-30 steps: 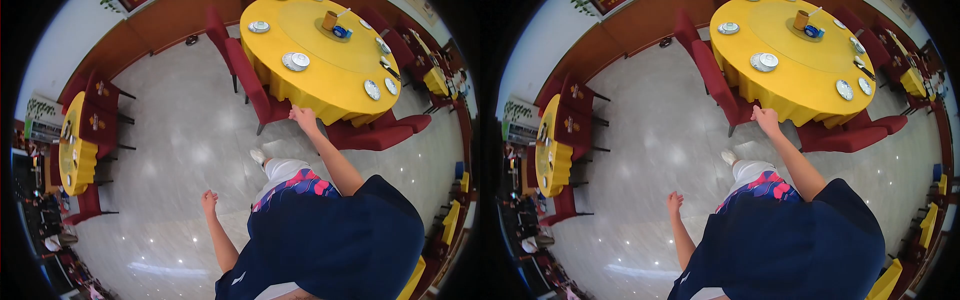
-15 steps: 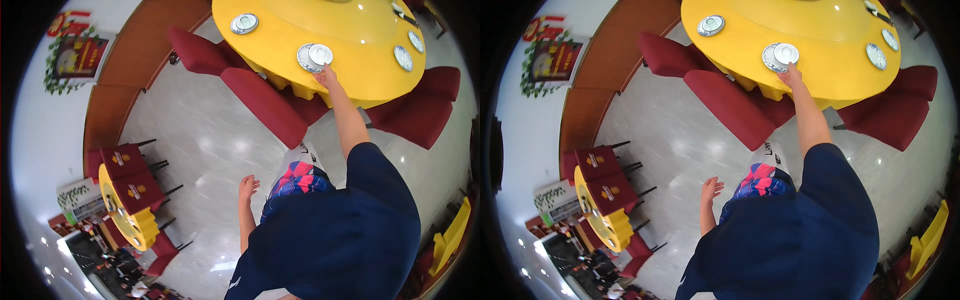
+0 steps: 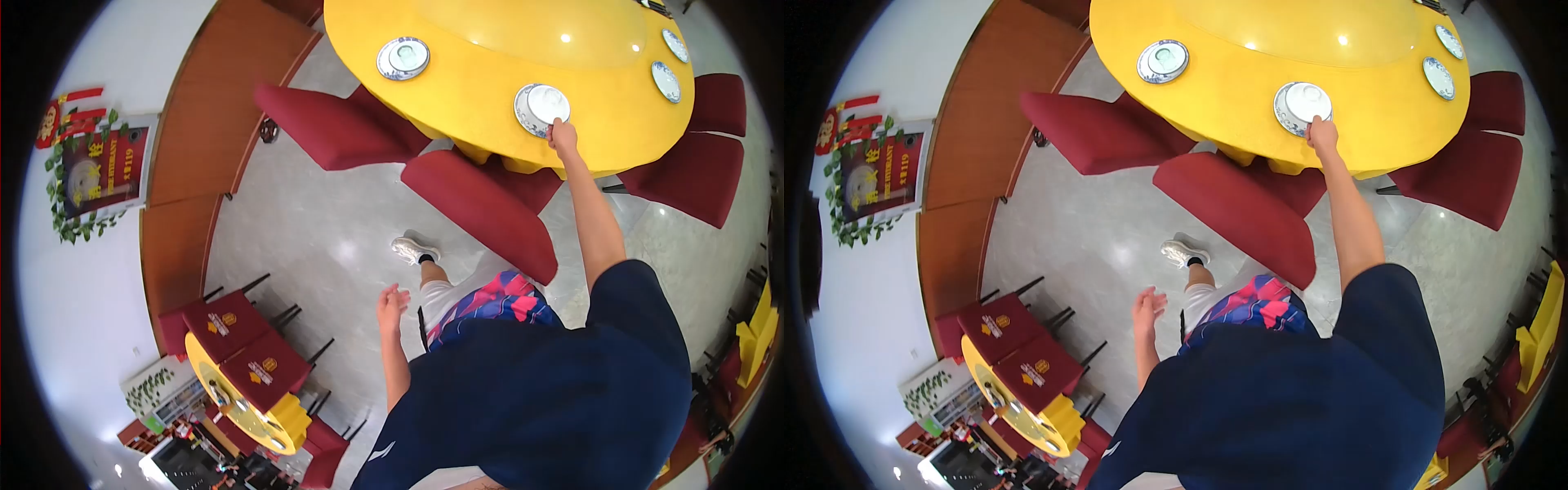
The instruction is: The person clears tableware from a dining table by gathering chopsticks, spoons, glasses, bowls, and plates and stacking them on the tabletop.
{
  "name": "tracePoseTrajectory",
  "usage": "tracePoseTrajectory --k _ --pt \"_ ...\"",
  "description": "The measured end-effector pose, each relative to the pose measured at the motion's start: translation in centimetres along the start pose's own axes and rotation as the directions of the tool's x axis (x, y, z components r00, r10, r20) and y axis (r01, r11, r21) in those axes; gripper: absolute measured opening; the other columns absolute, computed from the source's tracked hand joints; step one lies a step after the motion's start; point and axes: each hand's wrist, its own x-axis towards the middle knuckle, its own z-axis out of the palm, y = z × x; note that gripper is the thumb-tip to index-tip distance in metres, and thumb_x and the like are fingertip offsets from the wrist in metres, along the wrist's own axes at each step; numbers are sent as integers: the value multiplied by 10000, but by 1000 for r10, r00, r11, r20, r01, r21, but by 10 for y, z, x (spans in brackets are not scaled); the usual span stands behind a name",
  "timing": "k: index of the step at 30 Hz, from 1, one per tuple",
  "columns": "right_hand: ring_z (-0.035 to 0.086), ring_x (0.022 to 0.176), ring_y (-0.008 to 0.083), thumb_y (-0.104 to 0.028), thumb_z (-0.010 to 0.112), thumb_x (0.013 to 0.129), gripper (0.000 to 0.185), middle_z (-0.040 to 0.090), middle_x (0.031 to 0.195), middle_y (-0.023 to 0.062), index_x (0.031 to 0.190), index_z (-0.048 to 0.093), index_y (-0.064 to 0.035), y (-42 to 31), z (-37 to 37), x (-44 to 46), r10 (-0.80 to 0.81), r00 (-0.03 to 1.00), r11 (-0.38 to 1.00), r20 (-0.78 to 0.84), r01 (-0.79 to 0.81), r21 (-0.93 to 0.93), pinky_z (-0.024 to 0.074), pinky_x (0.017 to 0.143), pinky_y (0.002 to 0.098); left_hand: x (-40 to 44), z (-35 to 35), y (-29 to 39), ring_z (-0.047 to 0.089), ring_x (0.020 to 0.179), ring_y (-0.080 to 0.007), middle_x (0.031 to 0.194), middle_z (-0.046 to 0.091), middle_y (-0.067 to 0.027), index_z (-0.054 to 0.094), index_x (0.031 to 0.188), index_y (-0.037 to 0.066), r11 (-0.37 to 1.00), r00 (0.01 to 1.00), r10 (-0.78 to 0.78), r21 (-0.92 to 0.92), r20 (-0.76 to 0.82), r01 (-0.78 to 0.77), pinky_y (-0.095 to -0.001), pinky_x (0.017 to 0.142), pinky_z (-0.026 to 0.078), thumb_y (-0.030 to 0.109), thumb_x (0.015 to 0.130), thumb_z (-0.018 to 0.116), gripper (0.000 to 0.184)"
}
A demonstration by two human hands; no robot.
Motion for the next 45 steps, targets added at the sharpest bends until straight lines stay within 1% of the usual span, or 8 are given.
tracePoseTrajectory --k 12,17,22,30,37,40,42,45 --pt "527 460 179 -315 472 940 423 558 554 101 667 560 -4 -2 165 -109 -101 991 995 88 101 6 404 414 316 172 126 278 596 1025 -277 1247 500 -199 252 1383 -14 803 667 544 -546 509 -237 -353 878 494 339 933 600 670" --pt "539 468 202 -306 477 927 447 576 553 117 629 572 13 20 187 -58 -162 987 867 -1 142 -478 447 476 344 257 236 243 586 954 -359 1071 595 -198 530 1146 -43 658 643 704 64 301 -750 -404 875 474 267 808 723 497" --pt "562 530 177 -216 472 915 286 586 647 112 822 551 44 -17 190 -18 -45 993 971 -106 69 231 481 506 304 247 292 284 397 1126 -391 1158 435 -253 506 1230 -15 495 488 805 70 337 -866 -428 995 337 141 709 762 601" --pt "687 756 297 -242 380 1003 396 645 910 265 1047 489 137 15 189 -23 -7 999 875 -51 30 484 584 666 352 221 272 282 324 1205 -543 1451 -16 -386 421 1391 83 57 258 493 264 831 -963 -498 1030 352 252 628 821 878" --pt "699 771 305 -240 365 1009 392 648 918 259 1041 489 131 18 190 -13 65 995 798 -80 -4 602 587 644 330 234 286 290 452 1176 -467 1305 372 -399 451 1356 27 -26 152 616 213 773 -977 -479 976 416 204 667 749 772" --pt "700 728 288 -225 381 1003 375 656 860 238 994 523 122 12 191 -12 93 990 808 -107 -13 589 580 609 318 223 283 330 612 978 -391 1025 601 -310 517 1219 -49 356 409 428 266 806 -896 -427 820 515 181 758 674 539" --pt "694 668 253 -214 400 997 370 660 794 209 948 553 118 13 192 -13 96 983 843 -157 4 539 573 561 312 220 273 331 660 737 -318 837 647 -201 544 1054 -46 987 743 23 103 669 -124 -325 552 502 245 869 539 345" --pt "690 684 261 -226 393 1002 370 653 829 212 978 540 113 10 189 -10 116 984 857 -135 -31 515 577 582 320 230 258 347 590 569 -210 801 635 -160 533 967 15 972 753 -208 215 624 90 -253 413 360 318 928 408 329"
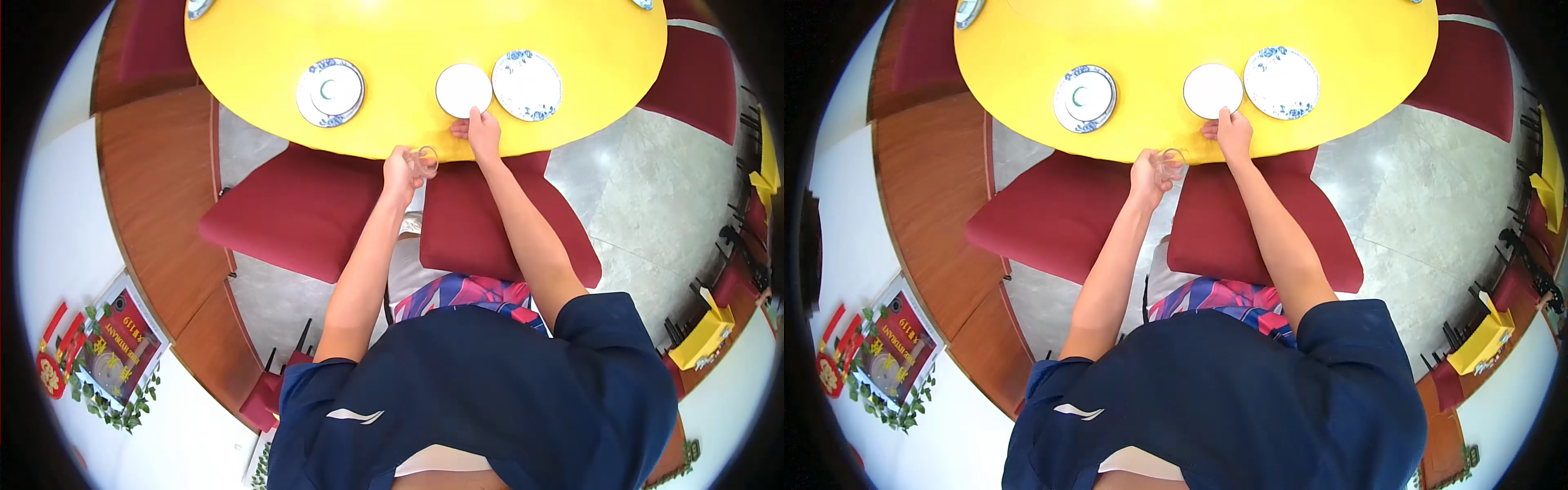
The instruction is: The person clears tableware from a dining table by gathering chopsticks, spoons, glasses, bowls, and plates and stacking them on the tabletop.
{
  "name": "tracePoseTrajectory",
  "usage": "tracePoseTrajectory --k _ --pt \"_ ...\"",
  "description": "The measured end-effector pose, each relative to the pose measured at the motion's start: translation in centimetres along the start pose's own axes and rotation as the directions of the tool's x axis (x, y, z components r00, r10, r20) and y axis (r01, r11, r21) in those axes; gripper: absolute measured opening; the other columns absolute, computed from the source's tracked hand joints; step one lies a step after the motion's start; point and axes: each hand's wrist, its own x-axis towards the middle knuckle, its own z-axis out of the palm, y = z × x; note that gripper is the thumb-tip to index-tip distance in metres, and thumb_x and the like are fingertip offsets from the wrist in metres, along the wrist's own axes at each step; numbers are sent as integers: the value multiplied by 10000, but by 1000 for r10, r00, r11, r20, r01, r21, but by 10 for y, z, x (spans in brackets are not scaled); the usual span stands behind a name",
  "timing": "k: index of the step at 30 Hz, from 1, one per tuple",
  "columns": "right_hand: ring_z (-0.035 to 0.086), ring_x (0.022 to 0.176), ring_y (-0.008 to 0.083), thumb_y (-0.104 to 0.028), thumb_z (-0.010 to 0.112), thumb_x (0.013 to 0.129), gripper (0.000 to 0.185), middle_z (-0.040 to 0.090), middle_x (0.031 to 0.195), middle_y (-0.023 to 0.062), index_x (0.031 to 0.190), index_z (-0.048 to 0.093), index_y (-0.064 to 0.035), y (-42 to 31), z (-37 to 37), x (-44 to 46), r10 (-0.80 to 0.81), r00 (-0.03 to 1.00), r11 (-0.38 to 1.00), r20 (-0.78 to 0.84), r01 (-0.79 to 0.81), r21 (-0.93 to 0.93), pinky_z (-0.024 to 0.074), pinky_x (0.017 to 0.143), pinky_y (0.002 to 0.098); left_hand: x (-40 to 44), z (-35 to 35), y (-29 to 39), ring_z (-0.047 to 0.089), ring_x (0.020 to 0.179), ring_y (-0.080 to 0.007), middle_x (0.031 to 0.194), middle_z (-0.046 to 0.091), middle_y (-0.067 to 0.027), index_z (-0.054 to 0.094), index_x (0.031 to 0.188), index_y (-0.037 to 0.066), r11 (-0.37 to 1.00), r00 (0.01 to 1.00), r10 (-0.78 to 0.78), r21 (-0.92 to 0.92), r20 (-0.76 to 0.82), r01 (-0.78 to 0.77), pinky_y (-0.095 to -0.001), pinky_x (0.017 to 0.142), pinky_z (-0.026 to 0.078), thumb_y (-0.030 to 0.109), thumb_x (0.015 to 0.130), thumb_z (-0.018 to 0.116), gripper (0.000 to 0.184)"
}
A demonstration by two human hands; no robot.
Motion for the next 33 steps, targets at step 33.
tracePoseTrajectory --k 33 --pt "607 781 183 -129 615 891 419 522 989 135 1201 348 -38 -28 84 -141 -69 997 996 19 68 60 555 704 324 18 -92 172 582 1007 -410 1151 522 -234 485 1273 45 -254 434 783 865 446 -432 -455 843 494 375 758 744 664"
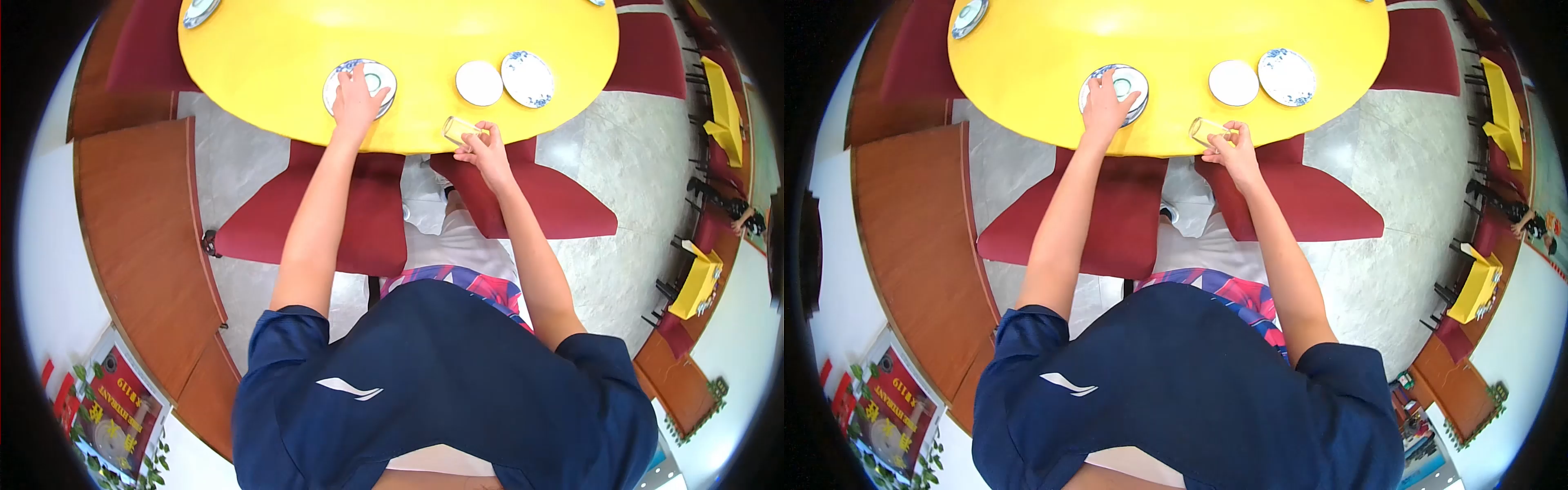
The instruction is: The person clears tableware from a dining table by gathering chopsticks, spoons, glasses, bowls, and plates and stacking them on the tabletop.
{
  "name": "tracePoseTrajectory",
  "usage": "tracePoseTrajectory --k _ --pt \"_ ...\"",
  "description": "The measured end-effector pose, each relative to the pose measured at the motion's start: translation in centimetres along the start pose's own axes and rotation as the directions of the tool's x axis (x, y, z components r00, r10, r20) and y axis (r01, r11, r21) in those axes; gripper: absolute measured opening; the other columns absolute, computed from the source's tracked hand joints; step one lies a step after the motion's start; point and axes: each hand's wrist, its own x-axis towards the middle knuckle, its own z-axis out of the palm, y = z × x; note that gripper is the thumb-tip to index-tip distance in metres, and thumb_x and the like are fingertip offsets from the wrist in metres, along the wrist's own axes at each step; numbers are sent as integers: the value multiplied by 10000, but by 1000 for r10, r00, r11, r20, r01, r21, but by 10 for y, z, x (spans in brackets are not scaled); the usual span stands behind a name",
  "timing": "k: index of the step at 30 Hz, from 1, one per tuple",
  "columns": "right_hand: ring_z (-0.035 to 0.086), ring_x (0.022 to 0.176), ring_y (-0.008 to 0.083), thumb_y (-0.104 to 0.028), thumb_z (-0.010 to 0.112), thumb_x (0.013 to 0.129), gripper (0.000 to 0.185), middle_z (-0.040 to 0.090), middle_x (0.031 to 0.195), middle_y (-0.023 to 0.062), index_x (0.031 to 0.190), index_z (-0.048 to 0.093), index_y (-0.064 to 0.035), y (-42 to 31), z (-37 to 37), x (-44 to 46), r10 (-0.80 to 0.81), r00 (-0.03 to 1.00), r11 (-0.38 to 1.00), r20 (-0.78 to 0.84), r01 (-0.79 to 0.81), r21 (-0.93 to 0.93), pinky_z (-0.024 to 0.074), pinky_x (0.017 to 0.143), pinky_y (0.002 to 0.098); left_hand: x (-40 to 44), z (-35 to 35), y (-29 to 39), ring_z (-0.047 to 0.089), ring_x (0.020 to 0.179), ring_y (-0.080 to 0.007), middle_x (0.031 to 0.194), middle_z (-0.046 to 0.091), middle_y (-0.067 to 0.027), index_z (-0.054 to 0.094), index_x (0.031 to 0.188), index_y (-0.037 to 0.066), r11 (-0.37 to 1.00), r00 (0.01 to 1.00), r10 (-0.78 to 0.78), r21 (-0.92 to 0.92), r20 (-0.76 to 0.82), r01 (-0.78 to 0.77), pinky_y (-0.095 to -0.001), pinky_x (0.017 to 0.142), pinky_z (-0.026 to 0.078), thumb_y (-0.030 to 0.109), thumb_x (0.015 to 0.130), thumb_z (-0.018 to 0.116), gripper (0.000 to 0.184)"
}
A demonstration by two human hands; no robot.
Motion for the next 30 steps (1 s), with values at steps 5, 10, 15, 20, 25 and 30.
tracePoseTrajectory --k 5,10,15,20,25,30 --pt "618 750 175 -107 648 872 469 538 956 128 1217 351 4 -7 -9 -18 -24 998 990 -65 33 134 578 661 309 23 25 -24 623 932 -420 1049 585 -252 515 1227 34 999 988 52 -4 144 -52 -458 807 514 303 753 737 589" --pt "616 754 179 -104 637 880 466 544 957 123 1244 368 10 -21 -25 -15 -40 998 981 -44 48 187 565 681 312 10 -10 -11 653 958 -323 991 647 -225 563 1144 -23 882 980 -110 -439 163 172 -388 767 542 255 809 694 455" --pt "616 736 183 -177 585 918 427 556 978 125 1266 388 -27 -41 -21 -2 12 987 910 163 -79 407 534 676 329 -55 -50 20 639 840 -228 1033 629 -162 520 1196 3 -281 834 -115 -823 539 493 -339 731 533 294 897 537 417" --pt "576 702 110 -227 573 934 276 558 836 54 1139 550 -43 -53 1 1 -3 932 983 362 -63 170 478 635 247 -117 -67 60 590 830 -245 988 620 -133 560 1132 53 -562 836 -129 -734 534 383 -385 711 469 369 882 477 411" --pt "524 683 89 -138 649 870 324 554 835 18 1172 570 -53 -79 49 -43 -177 832 914 526 337 -226 452 637 235 -151 -73 63 577 937 -262 1035 619 -134 564 1118 66 -683 842 -244 -702 481 203 -416 817 476 483 924 467 471" --pt "604 886 219 -200 737 755 468 613 994 109 1157 558 -41 -79 100 -104 -367 711 679 600 646 -350 496 784 317 -178 -102 56 562 1053 -299 1141 586 -169 546 1131 41 -670 831 -287 -720 476 180 -456 881 469 537 938 398 552"
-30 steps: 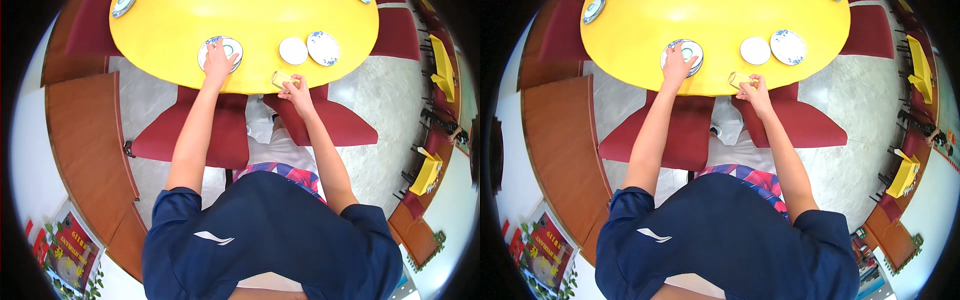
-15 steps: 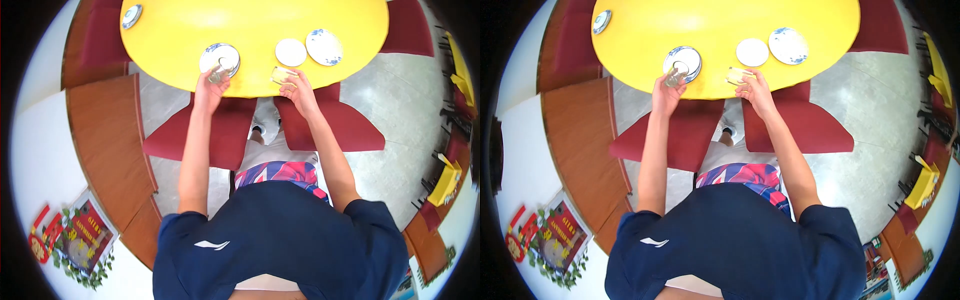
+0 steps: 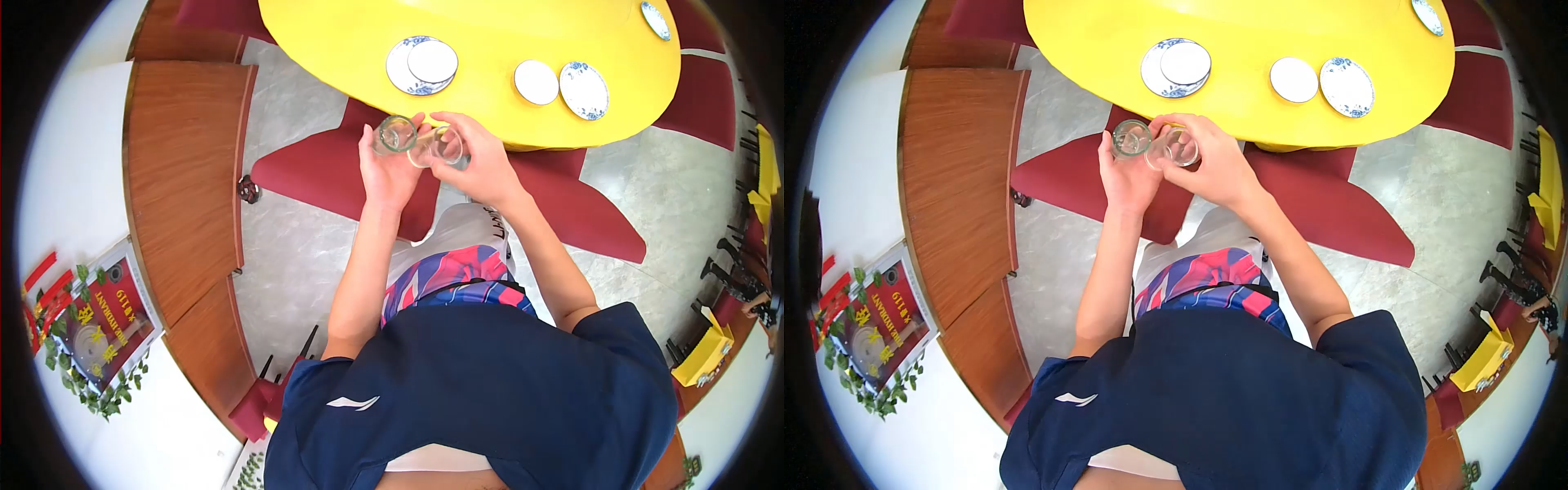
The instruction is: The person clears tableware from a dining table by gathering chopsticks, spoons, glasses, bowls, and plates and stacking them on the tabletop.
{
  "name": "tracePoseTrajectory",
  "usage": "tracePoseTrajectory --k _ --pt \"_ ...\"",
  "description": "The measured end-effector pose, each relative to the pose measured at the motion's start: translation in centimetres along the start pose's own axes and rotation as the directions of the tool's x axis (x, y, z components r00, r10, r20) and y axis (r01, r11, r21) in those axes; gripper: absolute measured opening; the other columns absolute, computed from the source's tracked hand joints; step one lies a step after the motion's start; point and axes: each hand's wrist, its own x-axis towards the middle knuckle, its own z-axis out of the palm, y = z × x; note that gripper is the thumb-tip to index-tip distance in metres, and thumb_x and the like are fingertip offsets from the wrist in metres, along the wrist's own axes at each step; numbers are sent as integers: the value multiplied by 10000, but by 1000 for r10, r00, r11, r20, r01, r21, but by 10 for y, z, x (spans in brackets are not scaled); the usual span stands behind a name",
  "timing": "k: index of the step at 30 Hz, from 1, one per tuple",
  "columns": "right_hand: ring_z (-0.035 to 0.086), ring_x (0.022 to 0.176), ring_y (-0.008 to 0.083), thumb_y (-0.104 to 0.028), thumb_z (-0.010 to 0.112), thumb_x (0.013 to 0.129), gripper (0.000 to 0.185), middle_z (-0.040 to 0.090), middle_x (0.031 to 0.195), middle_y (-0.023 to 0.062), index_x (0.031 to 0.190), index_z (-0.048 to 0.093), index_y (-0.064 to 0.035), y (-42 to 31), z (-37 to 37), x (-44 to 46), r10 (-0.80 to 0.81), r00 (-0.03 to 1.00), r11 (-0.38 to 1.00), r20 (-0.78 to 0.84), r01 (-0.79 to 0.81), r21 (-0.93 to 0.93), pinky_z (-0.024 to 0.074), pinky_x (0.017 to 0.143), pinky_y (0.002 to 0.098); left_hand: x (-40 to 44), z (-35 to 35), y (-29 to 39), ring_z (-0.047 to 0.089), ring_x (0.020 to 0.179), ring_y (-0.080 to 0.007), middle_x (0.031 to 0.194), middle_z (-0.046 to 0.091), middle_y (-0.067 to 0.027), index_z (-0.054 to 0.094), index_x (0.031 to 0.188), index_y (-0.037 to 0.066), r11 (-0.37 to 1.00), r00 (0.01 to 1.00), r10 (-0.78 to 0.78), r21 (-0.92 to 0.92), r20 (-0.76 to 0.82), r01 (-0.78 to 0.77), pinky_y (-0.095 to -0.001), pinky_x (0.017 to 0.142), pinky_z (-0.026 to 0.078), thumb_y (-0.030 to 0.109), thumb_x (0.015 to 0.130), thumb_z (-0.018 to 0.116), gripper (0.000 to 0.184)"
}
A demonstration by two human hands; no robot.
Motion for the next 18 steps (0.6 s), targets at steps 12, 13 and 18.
tracePoseTrajectory --k 12,13,18 --pt "619 977 280 -221 767 711 596 595 1085 153 1209 512 -18 -118 273 -27 -167 984 933 69 180 -310 503 832 350 -124 -128 176 620 769 -221 849 618 -69 552 949 113 998 984 66 17 -165 -64 -372 660 517 639 899 401 550" --pt "607 996 290 -227 763 713 598 577 1100 159 1215 511 -22 -132 293 -24 -187 976 919 109 213 -332 499 842 355 -137 -132 196 620 769 -221 849 618 -69 552 949 113 995 985 96 14 -141 -95 -372 660 517 639 899 401 550" --pt "586 1029 313 -309 777 725 709 539 1157 164 1285 435 -42 -166 356 -1 -130 946 890 296 243 -386 490 857 379 -150 -169 264 611 752 -217 807 607 -46 579 892 127 991 970 129 -2 -208 -133 -363 692 517 659 863 425 555"
